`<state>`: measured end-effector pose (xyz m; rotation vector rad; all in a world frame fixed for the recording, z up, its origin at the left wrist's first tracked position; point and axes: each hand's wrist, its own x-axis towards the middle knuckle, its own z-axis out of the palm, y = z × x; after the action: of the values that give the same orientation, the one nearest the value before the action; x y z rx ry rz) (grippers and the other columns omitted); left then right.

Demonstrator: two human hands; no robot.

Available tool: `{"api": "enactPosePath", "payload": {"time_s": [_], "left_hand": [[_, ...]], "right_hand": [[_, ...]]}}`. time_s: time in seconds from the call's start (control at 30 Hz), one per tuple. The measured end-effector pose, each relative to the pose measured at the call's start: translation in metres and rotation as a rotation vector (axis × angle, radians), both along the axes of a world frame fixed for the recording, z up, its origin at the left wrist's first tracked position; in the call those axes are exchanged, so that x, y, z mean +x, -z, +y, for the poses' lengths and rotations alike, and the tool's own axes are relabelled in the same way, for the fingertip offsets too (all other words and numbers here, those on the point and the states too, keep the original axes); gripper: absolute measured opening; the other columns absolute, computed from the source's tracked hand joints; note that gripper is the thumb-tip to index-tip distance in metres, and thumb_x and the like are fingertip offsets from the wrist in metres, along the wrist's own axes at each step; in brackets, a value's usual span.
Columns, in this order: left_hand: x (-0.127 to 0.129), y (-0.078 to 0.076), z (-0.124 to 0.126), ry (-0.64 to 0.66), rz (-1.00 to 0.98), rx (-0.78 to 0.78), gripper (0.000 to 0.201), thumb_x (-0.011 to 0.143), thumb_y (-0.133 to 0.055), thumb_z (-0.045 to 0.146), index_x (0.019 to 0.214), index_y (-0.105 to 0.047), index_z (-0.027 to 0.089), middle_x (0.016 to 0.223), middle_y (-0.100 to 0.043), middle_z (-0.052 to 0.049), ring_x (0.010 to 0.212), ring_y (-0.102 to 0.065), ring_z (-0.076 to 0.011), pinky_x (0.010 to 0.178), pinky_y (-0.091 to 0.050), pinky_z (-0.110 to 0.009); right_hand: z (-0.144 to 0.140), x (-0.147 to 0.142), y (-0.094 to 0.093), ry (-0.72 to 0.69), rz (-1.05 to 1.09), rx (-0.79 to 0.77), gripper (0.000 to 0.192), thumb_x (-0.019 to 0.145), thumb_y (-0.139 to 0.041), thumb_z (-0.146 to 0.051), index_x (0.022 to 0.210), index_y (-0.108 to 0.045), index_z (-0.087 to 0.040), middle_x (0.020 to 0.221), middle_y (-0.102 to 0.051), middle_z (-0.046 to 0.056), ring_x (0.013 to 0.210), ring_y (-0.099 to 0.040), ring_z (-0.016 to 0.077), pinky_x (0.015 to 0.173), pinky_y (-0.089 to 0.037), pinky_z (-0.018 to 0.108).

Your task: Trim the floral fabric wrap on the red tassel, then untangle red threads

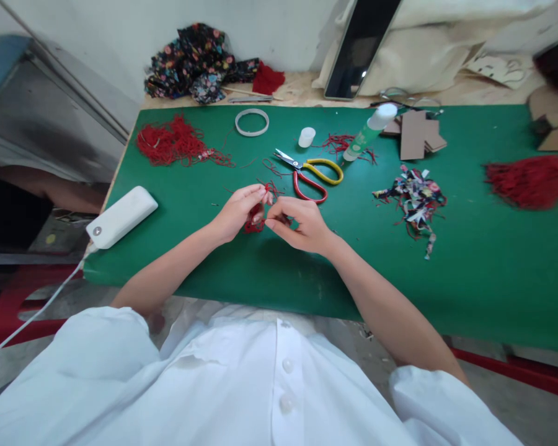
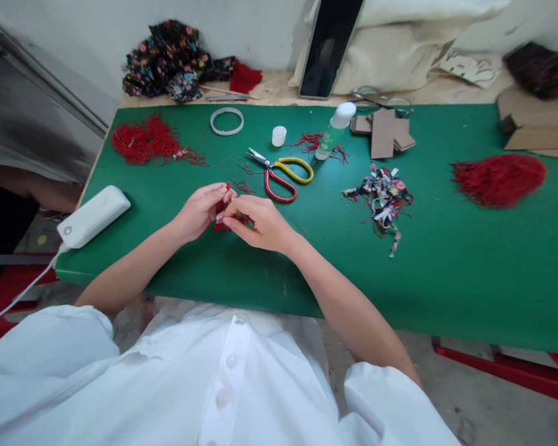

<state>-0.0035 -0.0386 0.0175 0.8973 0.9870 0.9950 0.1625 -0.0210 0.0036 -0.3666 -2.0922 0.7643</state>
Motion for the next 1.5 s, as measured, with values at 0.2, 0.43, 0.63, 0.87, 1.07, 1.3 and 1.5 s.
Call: {"api": "enactPosePath", "payload": {"time_s": [0.2, 0.43, 0.63, 0.87, 1.07, 1.3, 1.5], "left_hand": [[0.001, -0.001, -0.001, -0.06, 0.017, 0.081, 0.032, 0.091, -0.056, 0.035, 0.069, -0.044, 0.016, 0.069, -0.05, 0.004, 0.053, -0.043, -0.0031, 0.052, -0.036, -0.018], [-0.001, 0.013, 0.001, -0.019, 0.124, 0.234, 0.041, 0.084, -0.064, 0.051, 0.07, -0.048, 0.016, 0.065, -0.049, 0.004, 0.06, -0.047, -0.0054, 0.06, -0.042, -0.019], [0.001, 0.011, -0.003, 0.09, 0.12, 0.117, 0.04, 0.087, -0.061, 0.05, 0.072, -0.041, 0.018, 0.054, -0.044, 0.007, 0.045, -0.043, -0.004, 0.046, -0.033, -0.018], [0.003, 0.005, -0.001, 0.107, 0.105, 0.02, 0.033, 0.096, -0.05, 0.032, 0.069, -0.036, 0.018, 0.052, -0.029, 0.011, 0.039, -0.025, 0.0003, 0.041, -0.019, -0.015], [0.001, 0.01, -0.002, 0.127, 0.178, 0.034, 0.032, 0.096, -0.05, 0.033, 0.07, -0.036, 0.019, 0.051, -0.026, 0.011, 0.04, -0.023, -0.0009, 0.042, -0.018, -0.016], [-0.003, 0.016, -0.001, 0.117, 0.409, 0.202, 0.03, 0.094, -0.049, 0.036, 0.072, -0.04, 0.019, 0.054, -0.032, 0.008, 0.047, -0.031, -0.0052, 0.048, -0.025, -0.019], [-0.005, 0.017, 0.0, 0.157, 0.536, 0.321, 0.024, 0.094, -0.043, 0.031, 0.073, -0.043, 0.019, 0.057, -0.037, 0.006, 0.053, -0.034, -0.0075, 0.053, -0.027, -0.021]], "right_hand": [[0.001, 0.0, 0.003, 0.034, -0.053, -0.039, 0.015, 0.093, -0.056, -0.021, 0.078, -0.054, -0.02, 0.064, -0.054, -0.004, 0.056, -0.046, 0.0081, 0.054, -0.038, 0.02], [0.003, -0.001, 0.011, 0.129, -0.126, 0.04, 0.012, 0.09, -0.055, -0.019, 0.078, -0.052, -0.02, 0.063, -0.048, -0.004, 0.056, -0.043, 0.0092, 0.056, -0.038, 0.022], [0.005, 0.0, 0.014, 0.206, -0.159, 0.105, 0.013, 0.092, -0.053, -0.021, 0.079, -0.051, -0.021, 0.061, -0.049, -0.004, 0.057, -0.045, 0.0111, 0.058, -0.038, 0.024], [0.005, 0.0, 0.014, 0.259, -0.217, 0.189, 0.014, 0.092, -0.049, -0.02, 0.077, -0.051, -0.021, 0.057, -0.049, -0.004, 0.057, -0.046, 0.0125, 0.059, -0.039, 0.025], [0.006, 0.002, 0.014, 0.32, -0.33, 0.4, 0.019, 0.091, -0.046, -0.018, 0.073, -0.052, -0.021, 0.056, -0.052, -0.001, 0.058, -0.043, 0.0139, 0.054, -0.033, 0.027], [0.008, 0.002, 0.017, 0.365, -0.391, 0.476, 0.021, 0.09, -0.044, -0.017, 0.07, -0.052, -0.021, 0.056, -0.053, 0.0, 0.058, -0.041, 0.0142, 0.052, -0.03, 0.028], [0.008, 0.002, 0.016, 0.397, -0.358, 0.512, 0.023, 0.09, -0.044, -0.016, 0.069, -0.051, -0.02, 0.055, -0.053, -0.001, 0.057, -0.042, 0.0135, 0.051, -0.029, 0.027]]}}
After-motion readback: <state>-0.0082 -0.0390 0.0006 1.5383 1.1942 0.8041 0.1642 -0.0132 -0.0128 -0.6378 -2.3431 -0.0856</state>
